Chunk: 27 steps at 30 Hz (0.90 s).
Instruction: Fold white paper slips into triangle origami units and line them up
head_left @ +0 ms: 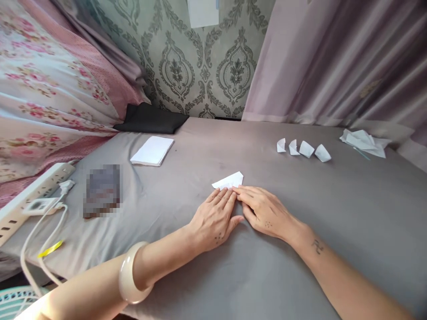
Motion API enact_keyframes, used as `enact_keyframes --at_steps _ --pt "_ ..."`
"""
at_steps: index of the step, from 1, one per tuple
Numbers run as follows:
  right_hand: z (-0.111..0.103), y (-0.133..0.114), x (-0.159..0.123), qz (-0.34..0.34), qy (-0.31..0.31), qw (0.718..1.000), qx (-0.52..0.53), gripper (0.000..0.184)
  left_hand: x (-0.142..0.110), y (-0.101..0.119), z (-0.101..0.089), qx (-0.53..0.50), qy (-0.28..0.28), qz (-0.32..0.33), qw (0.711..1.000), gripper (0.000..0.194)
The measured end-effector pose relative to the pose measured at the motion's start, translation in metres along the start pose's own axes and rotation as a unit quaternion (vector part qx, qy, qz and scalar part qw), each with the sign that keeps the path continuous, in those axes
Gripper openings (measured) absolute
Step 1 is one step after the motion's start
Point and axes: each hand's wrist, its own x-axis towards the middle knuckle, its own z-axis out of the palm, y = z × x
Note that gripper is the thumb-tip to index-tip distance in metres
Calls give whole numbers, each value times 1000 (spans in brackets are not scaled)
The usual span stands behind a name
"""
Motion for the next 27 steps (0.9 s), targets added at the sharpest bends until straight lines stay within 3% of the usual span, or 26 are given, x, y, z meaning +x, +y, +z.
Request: enact_keyframes --at_steps 8,16,20,22,27 --pt "2 0 -1 -7 -2 1000 -9 38 -2 -6 0 -8 -9 -21 1000 57" --pt "2 -2 0 3 -4 1000 -22 34 -13 -34 -3 55 39 -121 990 50" --pt "3 -20 1 24 -19 997 -64 30 -1 -46 -16 25 13 -130 991 38" --pt "5 -36 0 44 -26 994 -95 38 7 -46 -21 6 6 -140 990 38" --pt "11 -65 -2 94 -37 985 -137 51 19 -34 -17 -66 -12 -64 996 32"
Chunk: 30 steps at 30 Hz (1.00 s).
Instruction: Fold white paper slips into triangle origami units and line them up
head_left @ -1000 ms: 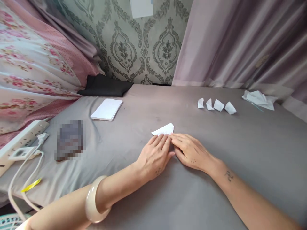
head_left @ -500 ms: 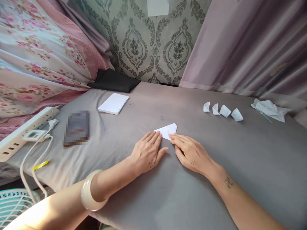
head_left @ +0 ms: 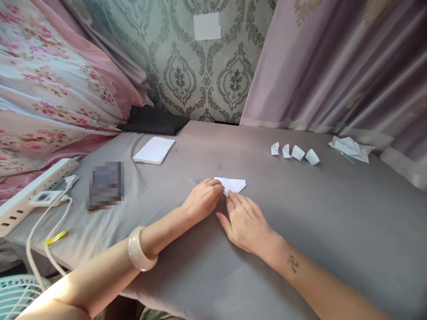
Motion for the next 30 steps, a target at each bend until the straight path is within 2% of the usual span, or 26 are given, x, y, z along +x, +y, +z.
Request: enact_keyframes --at_steps 2,5,10,13,16,19,21,24,28,30 --pt "-1 1 2 1 2 1000 15 43 2 7 5 -2 -25 6 1000 31" --pt "-3 16 6 -10 3 999 51 33 5 15 8 32 -39 -18 999 31" --pt "1 49 10 -39 18 994 103 31 15 21 6 72 -46 -36 996 33" --pt "5 65 12 -41 36 994 90 29 19 20 9 75 -37 -33 996 34" --pt "10 75 16 -21 54 994 91 29 21 14 16 61 -24 -33 997 32" --pt "17 79 24 18 81 989 123 27 24 2 22 -2 0 -33 999 26" --pt "21 80 31 62 84 982 155 21 27 -7 24 -42 26 -63 997 22" --pt "20 83 39 111 51 972 199 10 31 -17 22 -80 19 -142 986 48" --pt "16 88 42 112 -5 974 199 39 35 -23 16 -123 -24 -164 978 45" --pt "17 89 41 106 -17 974 198 42 35 -23 15 -138 -23 -160 977 40"
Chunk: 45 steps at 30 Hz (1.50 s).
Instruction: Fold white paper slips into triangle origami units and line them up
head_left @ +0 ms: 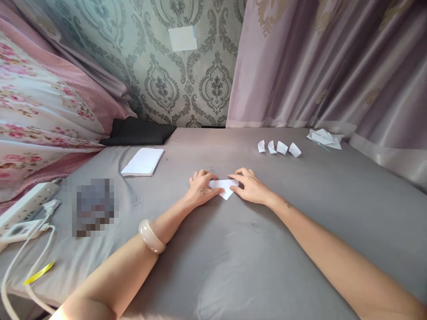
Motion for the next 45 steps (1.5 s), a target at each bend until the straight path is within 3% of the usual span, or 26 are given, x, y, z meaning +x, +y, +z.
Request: enact_keyframes --at_steps 15,24,30,45 --pt "9 8 -3 -36 51 997 36 32 -2 -4 2 -30 22 47 998 23" --pt "6 9 4 -56 88 992 72 3 1 -9 -11 -49 3 25 998 15" --pt "1 11 6 -42 43 994 91 7 5 -16 -16 -70 -37 54 995 17" --pt "-2 14 1 -135 19 991 -12 21 6 -19 -18 56 -39 177 982 19"
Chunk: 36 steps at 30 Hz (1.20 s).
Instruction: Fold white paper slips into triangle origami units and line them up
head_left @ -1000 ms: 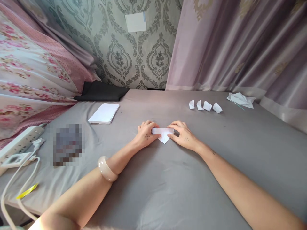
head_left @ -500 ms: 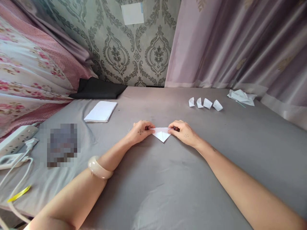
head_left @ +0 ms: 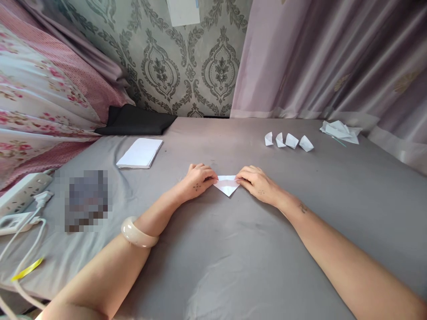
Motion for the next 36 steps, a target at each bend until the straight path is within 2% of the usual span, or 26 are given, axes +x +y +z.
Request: enact_keyframes --at_steps 5,9,15,20,22,25,31,36 --pt "-4 -7 -4 -30 -13 997 -70 27 -3 -7 2 62 12 72 995 23" --pt "-7 -15 -7 -36 -25 990 -135 29 -5 -8 1 113 1 110 987 25" --pt "-10 -22 -8 -59 -33 980 -189 31 -7 0 -3 173 -24 143 974 32" --pt "-13 -27 -10 -46 -39 976 -208 33 -12 6 -9 197 -49 158 966 34" --pt "-13 -31 -12 -36 -48 974 -220 33 -16 10 -11 215 -60 152 963 33" --pt "-12 -42 -13 -10 -55 965 -255 31 -21 24 -9 258 -72 108 957 32" --pt "6 -70 -12 41 -3 956 -290 42 -25 53 7 278 -55 12 959 32" --pt "19 -80 -12 84 -37 951 -296 48 -24 61 9 287 -75 -13 955 25"
